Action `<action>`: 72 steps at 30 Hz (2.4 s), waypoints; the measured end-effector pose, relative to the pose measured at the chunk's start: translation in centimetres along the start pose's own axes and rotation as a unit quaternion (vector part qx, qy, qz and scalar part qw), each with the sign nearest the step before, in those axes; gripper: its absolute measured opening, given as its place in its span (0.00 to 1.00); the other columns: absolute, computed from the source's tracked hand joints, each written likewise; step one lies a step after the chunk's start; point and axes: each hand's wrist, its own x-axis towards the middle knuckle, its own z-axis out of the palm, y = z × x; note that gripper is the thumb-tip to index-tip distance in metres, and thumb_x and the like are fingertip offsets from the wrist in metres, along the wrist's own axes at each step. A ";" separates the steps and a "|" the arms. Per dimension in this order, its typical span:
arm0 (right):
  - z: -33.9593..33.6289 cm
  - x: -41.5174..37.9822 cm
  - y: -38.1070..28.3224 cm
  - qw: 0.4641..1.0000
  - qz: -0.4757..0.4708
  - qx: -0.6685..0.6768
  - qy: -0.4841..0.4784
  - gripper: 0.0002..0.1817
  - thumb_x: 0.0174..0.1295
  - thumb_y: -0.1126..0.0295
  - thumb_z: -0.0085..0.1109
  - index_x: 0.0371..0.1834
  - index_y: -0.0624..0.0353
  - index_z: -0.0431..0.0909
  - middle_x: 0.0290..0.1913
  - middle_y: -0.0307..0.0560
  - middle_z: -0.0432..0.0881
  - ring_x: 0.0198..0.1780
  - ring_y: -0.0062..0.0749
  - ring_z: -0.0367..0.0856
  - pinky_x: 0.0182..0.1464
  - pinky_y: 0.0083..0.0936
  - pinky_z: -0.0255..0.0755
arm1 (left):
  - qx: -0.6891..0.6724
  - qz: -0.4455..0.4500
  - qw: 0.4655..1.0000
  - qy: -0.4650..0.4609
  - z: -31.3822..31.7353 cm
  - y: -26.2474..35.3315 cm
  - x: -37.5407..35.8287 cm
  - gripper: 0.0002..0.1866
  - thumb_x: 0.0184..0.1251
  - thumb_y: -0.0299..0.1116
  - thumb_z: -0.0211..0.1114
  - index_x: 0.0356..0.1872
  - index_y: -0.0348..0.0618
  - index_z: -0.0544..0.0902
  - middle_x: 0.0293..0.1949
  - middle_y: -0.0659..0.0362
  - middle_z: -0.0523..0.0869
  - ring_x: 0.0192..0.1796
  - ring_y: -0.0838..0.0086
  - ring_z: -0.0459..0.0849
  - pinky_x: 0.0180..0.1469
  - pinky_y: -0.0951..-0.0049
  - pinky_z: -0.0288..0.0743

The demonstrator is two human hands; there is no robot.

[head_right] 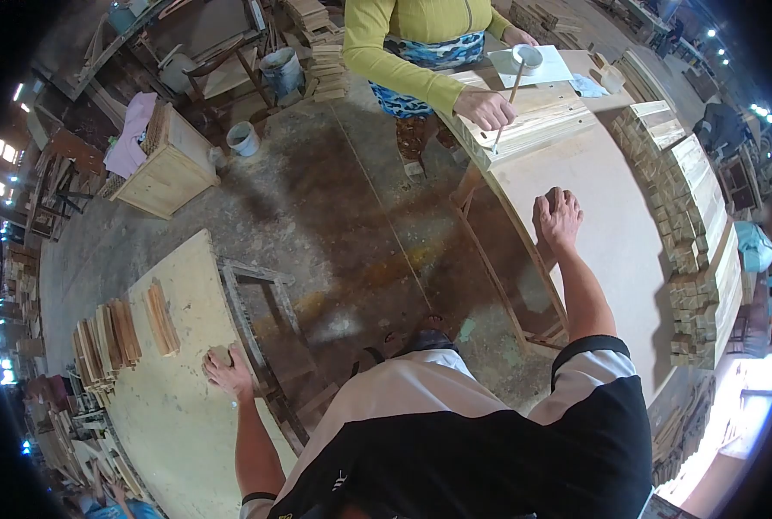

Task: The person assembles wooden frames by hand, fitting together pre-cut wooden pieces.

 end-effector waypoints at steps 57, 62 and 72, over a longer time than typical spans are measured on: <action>0.0 0.0 0.1 1.000 -0.003 -0.011 -0.008 0.31 0.71 0.44 0.51 0.70 0.51 0.72 0.69 0.57 0.73 0.72 0.55 0.67 0.71 0.51 0.59 | -0.001 -0.010 1.000 -0.006 -0.4 0.3 0.0 0.43 0.70 0.65 0.57 0.74 0.41 0.67 0.75 0.47 0.66 0.79 0.50 0.60 0.75 0.37 0.52; 0.4 0.1 0.3 1.000 -0.008 0.006 0.014 0.30 0.69 0.44 0.52 0.66 0.50 0.74 0.66 0.55 0.74 0.72 0.53 0.66 0.70 0.53 0.58 | 0.000 -0.009 1.000 -0.009 -0.3 0.2 0.0 0.43 0.70 0.65 0.57 0.74 0.40 0.67 0.75 0.47 0.66 0.79 0.50 0.60 0.75 0.37 0.52; -0.5 0.0 -0.2 1.000 0.000 -0.007 -0.019 0.32 0.71 0.43 0.50 0.70 0.52 0.72 0.69 0.58 0.73 0.72 0.55 0.67 0.72 0.52 0.59 | 0.001 -0.011 1.000 -0.007 -0.1 0.1 -0.1 0.43 0.70 0.65 0.57 0.74 0.41 0.68 0.76 0.46 0.65 0.79 0.50 0.60 0.76 0.38 0.51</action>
